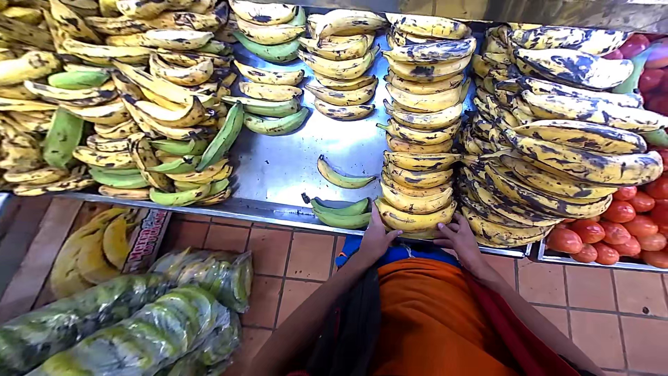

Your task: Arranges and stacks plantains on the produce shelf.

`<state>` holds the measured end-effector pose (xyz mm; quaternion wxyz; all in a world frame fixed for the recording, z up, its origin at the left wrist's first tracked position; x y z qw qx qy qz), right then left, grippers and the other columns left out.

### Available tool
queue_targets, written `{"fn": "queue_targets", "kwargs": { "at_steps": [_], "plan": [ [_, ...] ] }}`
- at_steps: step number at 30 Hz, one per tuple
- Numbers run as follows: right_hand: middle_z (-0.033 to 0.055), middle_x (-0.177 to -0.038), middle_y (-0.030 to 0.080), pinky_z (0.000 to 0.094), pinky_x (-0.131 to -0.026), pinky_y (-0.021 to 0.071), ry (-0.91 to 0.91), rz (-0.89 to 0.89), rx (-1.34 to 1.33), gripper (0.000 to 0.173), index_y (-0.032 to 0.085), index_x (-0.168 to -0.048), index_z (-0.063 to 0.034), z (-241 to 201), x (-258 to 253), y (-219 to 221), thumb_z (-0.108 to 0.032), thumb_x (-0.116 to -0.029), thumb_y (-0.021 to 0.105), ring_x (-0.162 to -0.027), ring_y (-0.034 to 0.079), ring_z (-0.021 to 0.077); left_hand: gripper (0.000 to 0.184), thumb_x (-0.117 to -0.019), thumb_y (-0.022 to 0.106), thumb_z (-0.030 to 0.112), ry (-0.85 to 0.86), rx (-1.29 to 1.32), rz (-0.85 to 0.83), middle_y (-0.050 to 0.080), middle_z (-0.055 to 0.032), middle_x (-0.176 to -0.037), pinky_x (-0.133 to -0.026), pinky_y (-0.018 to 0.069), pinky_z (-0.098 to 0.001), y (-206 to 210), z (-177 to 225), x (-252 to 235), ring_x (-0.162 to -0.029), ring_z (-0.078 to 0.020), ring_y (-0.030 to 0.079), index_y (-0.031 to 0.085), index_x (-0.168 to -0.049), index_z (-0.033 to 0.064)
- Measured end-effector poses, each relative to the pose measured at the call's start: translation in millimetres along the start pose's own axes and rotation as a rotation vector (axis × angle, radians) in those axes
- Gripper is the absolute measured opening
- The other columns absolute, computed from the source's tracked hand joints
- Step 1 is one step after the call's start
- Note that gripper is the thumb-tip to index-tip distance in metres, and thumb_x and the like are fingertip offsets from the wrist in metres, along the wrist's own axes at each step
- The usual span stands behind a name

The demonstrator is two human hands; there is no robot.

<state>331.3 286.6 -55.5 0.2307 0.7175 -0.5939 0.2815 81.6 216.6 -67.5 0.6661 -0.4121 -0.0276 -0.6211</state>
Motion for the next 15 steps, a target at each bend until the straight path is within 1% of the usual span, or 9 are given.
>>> {"fn": "queue_targets", "kwargs": {
  "at_steps": [1, 3, 5, 6, 8, 11, 13, 15],
  "plan": [
    [0.0229, -0.110, 0.069, 0.0506, -0.074, 0.0660, -0.014, 0.017, -0.010, 0.066, 0.027, -0.155, -0.0106, -1, -5, 0, -0.011, -0.1007, 0.066, -0.083, 0.076, 0.0358, 0.124, -0.0856, 0.083, 0.044, -0.026, -0.062, 0.006, 0.033, -0.0274, -0.160, -0.099, 0.0540, -0.0582, 1, 4, -1, -0.121, -0.0416, 0.063, -0.006, -0.162, 0.0040],
    [0.0229, -0.106, 0.070, 0.0501, -0.072, 0.0660, -0.016, 0.041, -0.014, 0.067, 0.027, -0.156, -0.0142, -4, -12, 0, -0.010, -0.1015, 0.064, -0.079, 0.076, 0.0358, 0.121, -0.0860, 0.081, 0.048, -0.072, -0.142, -0.010, 0.038, -0.0283, -0.156, -0.098, 0.0551, -0.0562, 3, 7, -3, -0.116, -0.0409, 0.066, -0.001, -0.160, -0.0012],
    [0.0228, -0.106, 0.071, 0.0500, -0.072, 0.0662, 0.006, 0.026, -0.008, 0.072, 0.022, -0.160, -0.0172, -3, -13, -2, -0.011, -0.1016, 0.065, -0.079, 0.076, 0.0358, 0.121, -0.0876, 0.079, 0.051, -0.075, -0.176, -0.036, 0.040, -0.0292, -0.154, -0.097, 0.0555, -0.0557, 5, 4, -5, -0.114, -0.0404, 0.068, -0.004, -0.159, -0.0028],
    [0.0224, -0.106, 0.071, 0.0503, -0.072, 0.0663, 0.014, 0.023, 0.005, 0.073, 0.021, -0.160, -0.0177, -3, -12, -2, -0.013, -0.1018, 0.065, -0.078, 0.076, 0.0357, 0.122, -0.0881, 0.078, 0.051, -0.065, -0.180, -0.043, 0.039, -0.0289, -0.155, -0.099, 0.0547, -0.0554, 4, 3, -5, -0.116, -0.0401, 0.067, -0.006, -0.159, -0.0025],
    [0.0218, -0.104, 0.071, 0.0494, -0.071, 0.0663, 0.019, 0.029, 0.039, 0.070, 0.022, -0.159, -0.0157, -4, -9, -2, -0.016, -0.1027, 0.064, -0.076, 0.076, 0.0343, 0.123, -0.0878, 0.078, 0.050, -0.041, -0.162, -0.042, 0.039, -0.0285, -0.156, -0.100, 0.0540, -0.0566, 2, 3, -6, -0.119, -0.0409, 0.066, -0.007, -0.160, -0.0012],
    [0.0221, -0.105, 0.072, 0.0483, -0.071, 0.0670, 0.018, 0.025, 0.022, 0.069, 0.022, -0.158, -0.0134, -1, -8, 1, -0.016, -0.1032, 0.063, -0.077, 0.076, 0.0344, 0.126, -0.0867, 0.078, 0.053, -0.052, -0.142, -0.067, 0.034, -0.0261, -0.160, -0.104, 0.0515, -0.0558, -2, 0, -9, -0.126, -0.0392, 0.062, -0.010, -0.162, 0.0032],
    [0.0226, -0.106, 0.072, 0.0480, -0.071, 0.0670, 0.022, 0.020, 0.011, 0.071, 0.021, -0.159, -0.0133, 0, -8, 0, -0.018, -0.1025, 0.065, -0.078, 0.076, 0.0349, 0.126, -0.0856, 0.079, 0.054, -0.055, -0.128, -0.078, 0.032, -0.0246, -0.162, -0.105, 0.0512, -0.0543, -5, -3, -9, -0.128, -0.0371, 0.061, -0.007, -0.163, 0.0047],
    [0.0232, -0.108, 0.072, 0.0483, -0.070, 0.0673, 0.015, 0.025, 0.023, 0.073, 0.021, -0.159, -0.0133, 1, -5, -4, -0.020, -0.1022, 0.065, -0.080, 0.076, 0.0352, 0.123, -0.0849, 0.081, 0.051, -0.039, -0.087, -0.080, 0.030, -0.0214, -0.164, -0.107, 0.0505, -0.0523, -8, -8, -11, -0.131, -0.0342, 0.059, -0.002, -0.164, 0.0071]
  ]
}}
Point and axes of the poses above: each hand's wrist, its own x-axis away from the middle knuckle, its own y-axis out of the palm, z = x × y, the point moved 1 cm from there along -x, towards the middle knuckle
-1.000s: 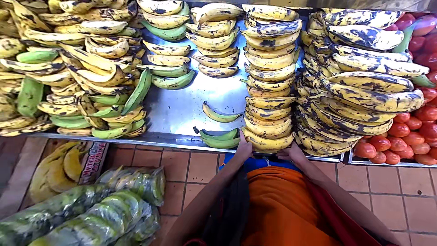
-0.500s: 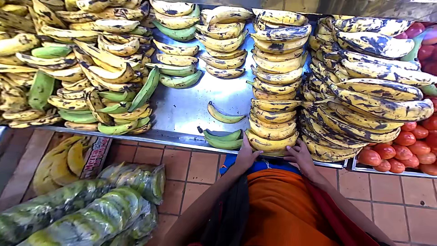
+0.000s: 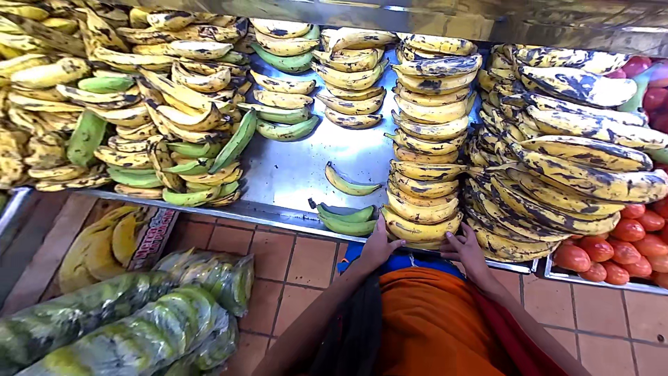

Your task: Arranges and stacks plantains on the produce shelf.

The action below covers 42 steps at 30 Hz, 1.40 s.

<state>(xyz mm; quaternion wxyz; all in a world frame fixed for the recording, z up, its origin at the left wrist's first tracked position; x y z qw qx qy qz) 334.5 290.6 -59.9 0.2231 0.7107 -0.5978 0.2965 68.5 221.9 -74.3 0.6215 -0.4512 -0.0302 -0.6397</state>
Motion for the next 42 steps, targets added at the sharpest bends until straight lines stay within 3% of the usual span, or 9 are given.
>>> {"fn": "queue_targets", "kwargs": {
  "at_steps": [9, 15, 18, 23, 28, 30, 34, 39, 42],
  "plan": [
    [0.0158, -0.097, 0.071, 0.0422, -0.061, 0.0662, -0.320, 0.086, 0.219, 0.064, 0.027, -0.155, 0.0005, -17, 33, -5, -0.010, -0.1007, 0.059, -0.070, 0.074, 0.0249, 0.079, -0.0967, 0.070, 0.028, -0.035, 0.288, 0.135, 0.045, -0.0152, -0.157, -0.105, 0.0550, -0.0457, -46, -34, -3, -0.124, -0.0278, 0.064, 0.027, -0.161, 0.0127],
    [0.0078, -0.088, 0.072, 0.0355, -0.065, 0.0643, -0.720, -0.093, 0.447, 0.032, 0.061, -0.128, 0.0035, -77, 11, 53, -0.009, -0.0996, 0.058, -0.070, 0.072, 0.0170, 0.066, -0.0996, 0.066, 0.027, -0.116, 0.419, 0.073, 0.056, -0.0113, -0.148, -0.103, 0.0555, -0.0467, -48, -54, -21, -0.118, -0.0259, 0.068, 0.037, -0.157, 0.0127],
    [0.0098, -0.108, 0.073, 0.0361, -0.085, 0.0632, -0.891, -0.218, 0.904, 0.028, 0.070, -0.120, -0.0017, -138, -30, 117, -0.018, -0.1003, 0.061, -0.096, 0.073, 0.0173, 0.060, -0.1004, 0.064, 0.028, -0.065, 0.432, -0.025, 0.059, -0.0123, -0.143, -0.106, 0.0528, -0.0466, -37, -61, -33, -0.122, -0.0259, 0.065, 0.043, -0.153, 0.0093],
    [0.0195, -0.141, 0.058, 0.0555, -0.107, 0.0482, -1.080, -0.424, 1.556, 0.049, 0.059, -0.137, -0.0022, -236, -142, 255, -0.020, -0.0941, 0.072, -0.135, 0.053, 0.0383, 0.056, -0.1018, 0.062, 0.031, 0.026, 0.420, -0.223, 0.062, -0.0143, -0.139, -0.110, 0.0491, -0.0486, -40, -68, -36, -0.126, -0.0269, 0.062, 0.046, -0.150, 0.0070],
    [0.0300, -0.154, 0.042, 0.0609, -0.119, 0.0303, -0.954, -0.134, 1.629, 0.105, 0.034, -0.154, 0.0053, -274, -232, 341, -0.031, -0.0740, 0.091, -0.145, 0.037, 0.0461, 0.052, -0.1018, 0.062, 0.028, -0.072, 0.548, -0.159, 0.065, -0.0106, -0.137, -0.105, 0.0538, -0.0448, -62, -102, -21, -0.118, -0.0231, 0.068, 0.050, -0.149, 0.0106],
    [0.0306, -0.153, 0.041, 0.0613, -0.117, 0.0334, -0.875, -0.029, 1.640, 0.118, 0.033, -0.155, 0.0053, -264, -237, 355, -0.043, -0.0657, 0.093, -0.143, 0.038, 0.0473, 0.049, -0.1016, 0.063, 0.027, -0.153, 0.603, -0.089, 0.068, -0.0095, -0.132, -0.103, 0.0551, -0.0422, -68, -128, -9, -0.114, -0.0213, 0.069, 0.052, -0.146, 0.0086],
    [0.0320, -0.140, 0.050, 0.0675, -0.105, 0.0393, -0.763, 0.012, 1.702, 0.111, 0.050, -0.141, 0.0053, -238, -238, 355, -0.056, -0.0582, 0.092, -0.133, 0.046, 0.0498, 0.043, -0.1009, 0.064, 0.025, -0.257, 0.658, 0.041, 0.069, -0.0089, -0.128, -0.102, 0.0558, -0.0401, -86, -155, 3, -0.113, -0.0195, 0.069, 0.057, -0.139, 0.0074],
    [0.0270, -0.131, 0.058, 0.0590, -0.097, 0.0506, -0.625, 0.059, 1.483, 0.112, 0.044, -0.144, 0.0022, -192, -234, 356, -0.049, -0.0573, 0.092, -0.120, 0.060, 0.0426, 0.043, -0.1010, 0.064, 0.028, -0.254, 0.648, 0.046, 0.070, -0.0079, -0.127, -0.100, 0.0562, -0.0393, -95, -151, 1, -0.111, -0.0179, 0.070, 0.058, -0.138, 0.0079],
    [0.0226, -0.115, 0.067, 0.0623, -0.083, 0.0564, -0.455, -0.167, 1.163, 0.113, 0.044, -0.144, -0.0037, -192, -198, 361, -0.048, -0.0538, 0.095, -0.102, 0.068, 0.0399, 0.048, -0.1057, 0.055, 0.032, -0.108, 0.917, 0.057, 0.068, -0.0134, -0.129, -0.099, 0.0576, -0.0428, -116, -130, -3, -0.112, -0.0241, 0.070, 0.052, -0.143, 0.0016]
  ]
}}
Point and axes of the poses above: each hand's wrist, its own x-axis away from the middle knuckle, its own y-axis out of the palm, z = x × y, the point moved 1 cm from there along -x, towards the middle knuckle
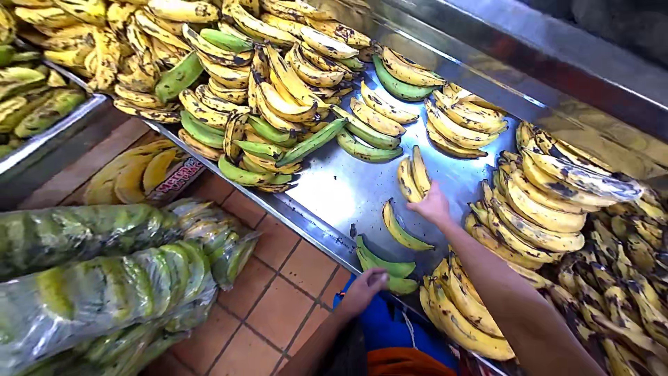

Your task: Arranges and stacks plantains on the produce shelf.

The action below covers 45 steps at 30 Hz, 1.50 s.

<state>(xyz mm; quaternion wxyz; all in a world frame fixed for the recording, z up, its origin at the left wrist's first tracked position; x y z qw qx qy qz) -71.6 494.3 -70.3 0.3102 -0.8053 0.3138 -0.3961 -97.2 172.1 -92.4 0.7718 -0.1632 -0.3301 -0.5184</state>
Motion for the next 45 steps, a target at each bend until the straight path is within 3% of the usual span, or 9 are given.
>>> {"fn": "queue_targets", "kwargs": {
  "at_steps": [6, 12, 15, 17, 21, 26, 31, 41, 45],
  "plan": [
    [0.0111, -0.142, 0.058, 0.0487, -0.100, 0.0545, -0.187, -0.567, -0.893, 0.089, 0.025, -0.161, -0.0234, -11, 196, -19, -0.032, -0.0884, 0.076, -0.120, 0.063, 0.0232, 0.104, -0.0792, 0.037, 0.094, 0.277, 0.627, -0.085, 0.063, -0.0049, -0.138, -0.106, 0.0504, -0.0498, 17, 82, 29, -0.127, -0.0223, 0.060, 0.040, -0.153, 0.0209],
    [0.0143, -0.144, 0.058, 0.0478, -0.110, 0.0491, -0.243, -0.401, -0.629, 0.088, 0.027, -0.163, -0.0169, 18, 297, -6, -0.059, -0.0952, 0.063, -0.128, 0.060, 0.0230, 0.089, -0.0908, 0.062, 0.060, 0.215, 0.297, 0.226, 0.066, -0.0104, -0.123, -0.090, 0.0600, -0.0371, 82, 70, 82, -0.106, -0.0147, 0.068, 0.027, -0.156, 0.0097],
    [0.0099, -0.122, 0.070, 0.0432, -0.100, 0.0559, -0.296, -0.301, -0.672, 0.054, 0.055, -0.143, -0.0106, 48, 314, -23, -0.047, -0.1032, 0.057, -0.112, 0.068, 0.0178, 0.073, -0.1038, 0.034, 0.052, 0.288, 0.084, 0.274, 0.057, -0.0134, -0.138, -0.101, 0.0551, -0.0363, 102, 76, 86, -0.121, -0.0137, 0.061, 0.022, -0.157, 0.0028],
    [0.0113, -0.118, 0.069, 0.0411, -0.095, 0.0585, -0.289, -0.212, -0.773, 0.049, 0.052, -0.139, -0.0050, 69, 325, -31, -0.038, -0.1028, 0.059, -0.107, 0.069, 0.0177, 0.062, -0.1098, 0.028, 0.041, 0.366, -0.052, 0.250, 0.045, -0.0143, -0.154, -0.112, 0.0463, -0.0396, 115, 91, 93, -0.136, -0.0162, 0.051, 0.017, -0.162, 0.0082],
    [0.0098, -0.112, 0.071, 0.0445, -0.082, 0.0623, -0.135, -0.036, -0.994, 0.055, 0.045, -0.141, -0.0125, 123, 320, -57, -0.033, -0.0959, 0.070, -0.095, 0.072, 0.0222, 0.076, -0.0894, 0.079, 0.024, 0.460, 0.106, 0.297, 0.066, -0.0099, -0.124, -0.089, 0.0611, -0.0403, 127, 110, 98, -0.105, -0.0205, 0.069, 0.038, -0.153, 0.0148],
    [0.0097, -0.148, 0.056, 0.0586, -0.105, 0.0493, -0.255, 0.053, -0.306, 0.076, 0.032, -0.162, -0.0311, 199, 265, -98, -0.055, -0.0970, 0.063, -0.129, 0.059, 0.0282, 0.038, -0.1102, 0.041, 0.034, 0.389, 0.599, 0.179, 0.066, -0.0052, -0.100, -0.079, 0.0608, -0.0347, 104, 77, 102, -0.085, -0.0151, 0.068, 0.053, -0.138, 0.0117],
    [0.0120, -0.114, 0.067, 0.0536, -0.084, 0.0551, -0.629, 0.145, 0.351, 0.057, 0.055, -0.147, -0.0370, 224, 246, -80, -0.045, -0.0932, 0.072, -0.104, 0.065, 0.0315, 0.054, -0.1093, 0.027, 0.053, 0.385, 0.985, 0.069, 0.067, -0.0065, -0.087, -0.080, 0.0622, -0.0451, 111, 66, 112, -0.082, -0.0222, 0.071, 0.061, -0.103, 0.0114],
    [0.0098, -0.131, 0.063, 0.0582, -0.099, 0.0474, -0.668, 0.239, 0.077, 0.038, 0.069, -0.133, -0.0281, 220, 263, -73, -0.044, -0.0986, 0.066, -0.124, 0.056, 0.0326, 0.054, -0.1059, 0.033, 0.061, 0.257, 1.014, -0.020, 0.069, -0.0102, -0.106, -0.092, 0.0561, -0.0559, 150, 52, 113, -0.100, -0.0274, 0.068, 0.059, -0.119, 0.0148],
    [0.0032, -0.140, 0.060, 0.0538, -0.113, 0.0424, -0.700, -0.024, -0.058, 0.069, 0.058, -0.145, -0.0256, 162, 334, -99, -0.060, -0.0872, 0.073, -0.135, 0.052, 0.0230, 0.051, -0.1060, 0.039, 0.057, 0.197, 0.857, -0.246, 0.066, -0.0122, -0.125, -0.101, 0.0522, -0.0551, 173, 51, 99, -0.118, -0.0299, 0.064, 0.050, -0.138, 0.0186]
  ]
}}
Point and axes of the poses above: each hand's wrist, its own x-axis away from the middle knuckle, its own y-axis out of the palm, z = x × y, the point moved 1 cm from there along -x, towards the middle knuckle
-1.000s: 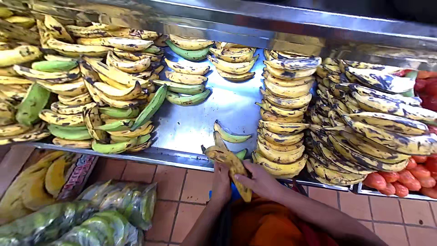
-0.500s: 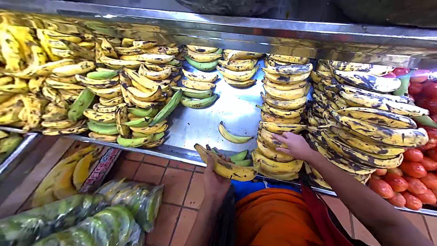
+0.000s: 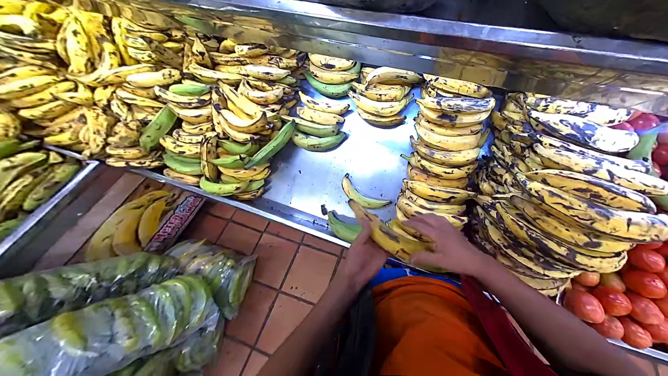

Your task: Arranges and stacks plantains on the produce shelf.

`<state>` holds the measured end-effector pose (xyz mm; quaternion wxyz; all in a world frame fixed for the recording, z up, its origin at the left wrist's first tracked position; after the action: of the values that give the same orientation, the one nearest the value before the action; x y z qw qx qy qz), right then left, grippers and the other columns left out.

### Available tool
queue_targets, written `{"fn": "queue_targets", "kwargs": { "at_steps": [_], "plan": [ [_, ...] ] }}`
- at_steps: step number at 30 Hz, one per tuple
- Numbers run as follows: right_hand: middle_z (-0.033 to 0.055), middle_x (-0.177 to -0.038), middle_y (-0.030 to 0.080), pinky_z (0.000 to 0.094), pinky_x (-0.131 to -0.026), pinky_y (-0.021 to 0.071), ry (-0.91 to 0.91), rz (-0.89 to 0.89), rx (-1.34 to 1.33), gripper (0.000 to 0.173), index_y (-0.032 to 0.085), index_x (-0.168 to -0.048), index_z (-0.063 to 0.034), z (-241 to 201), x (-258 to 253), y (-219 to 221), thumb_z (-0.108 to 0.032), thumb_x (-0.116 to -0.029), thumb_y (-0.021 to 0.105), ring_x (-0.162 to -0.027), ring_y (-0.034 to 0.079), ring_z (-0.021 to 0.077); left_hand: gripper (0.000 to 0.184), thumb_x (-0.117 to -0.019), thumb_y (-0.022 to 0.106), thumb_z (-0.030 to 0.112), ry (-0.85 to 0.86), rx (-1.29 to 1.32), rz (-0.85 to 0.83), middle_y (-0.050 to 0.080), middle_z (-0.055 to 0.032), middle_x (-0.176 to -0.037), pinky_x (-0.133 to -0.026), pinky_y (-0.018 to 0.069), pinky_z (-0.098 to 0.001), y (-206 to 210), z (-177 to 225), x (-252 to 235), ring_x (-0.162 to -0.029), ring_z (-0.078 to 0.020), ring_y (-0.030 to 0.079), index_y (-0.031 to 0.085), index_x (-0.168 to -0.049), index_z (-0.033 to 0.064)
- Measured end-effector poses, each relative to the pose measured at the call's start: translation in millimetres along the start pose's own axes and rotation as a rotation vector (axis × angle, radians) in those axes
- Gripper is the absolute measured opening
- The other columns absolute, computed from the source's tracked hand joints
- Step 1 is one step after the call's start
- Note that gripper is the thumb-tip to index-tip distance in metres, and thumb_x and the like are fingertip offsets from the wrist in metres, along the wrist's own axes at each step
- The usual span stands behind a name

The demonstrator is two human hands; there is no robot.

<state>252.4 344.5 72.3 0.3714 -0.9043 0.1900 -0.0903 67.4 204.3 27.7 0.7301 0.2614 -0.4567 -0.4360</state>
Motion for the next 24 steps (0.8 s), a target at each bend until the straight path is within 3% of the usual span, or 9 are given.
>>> {"fn": "queue_targets", "kwargs": {
  "at_steps": [2, 4, 5, 7, 11, 16, 18, 21, 24],
  "plan": [
    [0.0090, -0.141, 0.059, 0.0538, -0.112, 0.0429, 0.001, -0.091, 0.182, 0.077, 0.048, -0.153, -0.0227, -7, 6, 13, -0.058, -0.0889, 0.072, -0.132, 0.055, 0.0275, 0.057, -0.1069, 0.035, 0.058, -0.123, -0.071, -0.028, 0.060, -0.0116, -0.138, -0.106, 0.0490, -0.0494, 2, -13, -12, -0.127, -0.0275, 0.059, 0.044, -0.146, 0.0171],
    [0.0137, -0.133, 0.063, 0.0529, -0.106, 0.0488, 0.052, -0.054, 0.257, 0.065, 0.049, -0.152, -0.0169, 17, 12, 29, -0.035, -0.0938, 0.072, -0.123, 0.061, 0.0305, 0.055, -0.1110, 0.033, 0.047, -0.180, -0.198, 0.074, 0.058, -0.0153, -0.141, -0.106, 0.0509, -0.0462, 2, -23, -27, -0.126, -0.0285, 0.061, 0.036, -0.153, 0.0105],
    [0.0125, -0.131, 0.064, 0.0518, -0.106, 0.0486, 0.080, -0.021, 0.263, 0.061, 0.052, -0.150, -0.0170, 34, 15, 34, -0.028, -0.0933, 0.073, -0.123, 0.061, 0.0296, 0.050, -0.1118, 0.039, 0.037, -0.161, -0.313, 0.148, 0.060, -0.0167, -0.137, -0.102, 0.0540, -0.0445, 1, -25, -34, -0.120, -0.0282, 0.064, 0.035, -0.152, 0.0075],
    [0.0107, -0.130, 0.066, 0.0522, -0.107, 0.0475, 0.102, 0.049, 0.252, 0.059, 0.058, -0.145, -0.0179, 61, 25, 43, -0.019, -0.0897, 0.077, -0.123, 0.061, 0.0292, 0.047, -0.1056, 0.058, 0.024, -0.070, -0.616, 0.264, 0.064, -0.0170, -0.130, -0.098, 0.0558, -0.0431, -5, -25, -43, -0.113, -0.0264, 0.067, 0.043, -0.144, 0.0019],
    [0.0060, -0.126, 0.068, 0.0499, -0.107, 0.0490, 0.040, 0.196, 0.300, 0.060, 0.062, -0.142, -0.0204, 89, 45, 63, -0.024, -0.0860, 0.083, -0.123, 0.061, 0.0262, 0.047, -0.1016, 0.063, 0.041, 0.008, -1.027, 0.348, 0.065, -0.0173, -0.126, -0.094, 0.0518, -0.0546, -26, -14, -54, -0.112, -0.0315, 0.063, 0.060, -0.133, 0.0065],
    [0.0027, -0.126, 0.069, 0.0486, -0.103, 0.0505, 0.015, 0.232, 0.359, 0.057, 0.062, -0.142, -0.0255, 90, 49, 72, -0.028, -0.0873, 0.080, -0.120, 0.063, 0.0244, 0.037, -0.1033, 0.062, 0.035, 0.012, -0.942, 0.356, 0.066, -0.0127, -0.106, -0.081, 0.0532, -0.0422, -35, -15, -66, -0.089, -0.0216, 0.062, 0.063, -0.125, 0.0051],
    [0.0027, -0.124, 0.070, 0.0484, -0.103, 0.0510, -0.002, 0.243, 0.376, 0.056, 0.063, -0.140, -0.0251, 87, 49, 68, -0.027, -0.0870, 0.080, -0.119, 0.064, 0.0247, 0.032, -0.1039, 0.062, 0.029, 0.007, -0.874, 0.343, 0.067, -0.0130, -0.109, -0.085, 0.0538, -0.0430, -34, -14, -64, -0.094, -0.0221, 0.064, 0.063, -0.123, 0.0039],
    [0.0042, -0.125, 0.068, 0.0501, -0.104, 0.0505, 0.011, 0.272, 0.369, 0.057, 0.063, -0.140, -0.0233, 84, 52, 56, -0.022, -0.0860, 0.080, -0.119, 0.063, 0.0258, 0.033, -0.1063, 0.057, 0.028, 0.008, -0.831, 0.281, 0.067, -0.0128, -0.120, -0.091, 0.0542, -0.0439, -21, -11, -60, -0.104, -0.0228, 0.066, 0.061, -0.131, 0.0059],
    [0.0111, -0.124, 0.068, 0.0553, -0.104, 0.0494, 0.099, 0.271, 0.349, 0.063, 0.065, -0.138, -0.0195, 77, 31, 23, -0.010, -0.0795, 0.084, -0.120, 0.062, 0.0325, 0.038, -0.1070, 0.055, 0.027, 0.062, -0.918, 0.232, 0.065, -0.0162, -0.127, -0.095, 0.0547, -0.0466, -2, 1, -86, -0.111, -0.0263, 0.066, 0.058, -0.136, 0.0032]
  ]
}}
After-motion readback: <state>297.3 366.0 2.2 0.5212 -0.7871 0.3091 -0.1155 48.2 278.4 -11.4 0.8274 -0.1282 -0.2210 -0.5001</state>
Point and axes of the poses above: each hand's wrist, its own x-axis away from the middle knuckle, its own y-axis out of the palm, z = x × y, the point moved 1 cm from there along -x, towards the middle knuckle
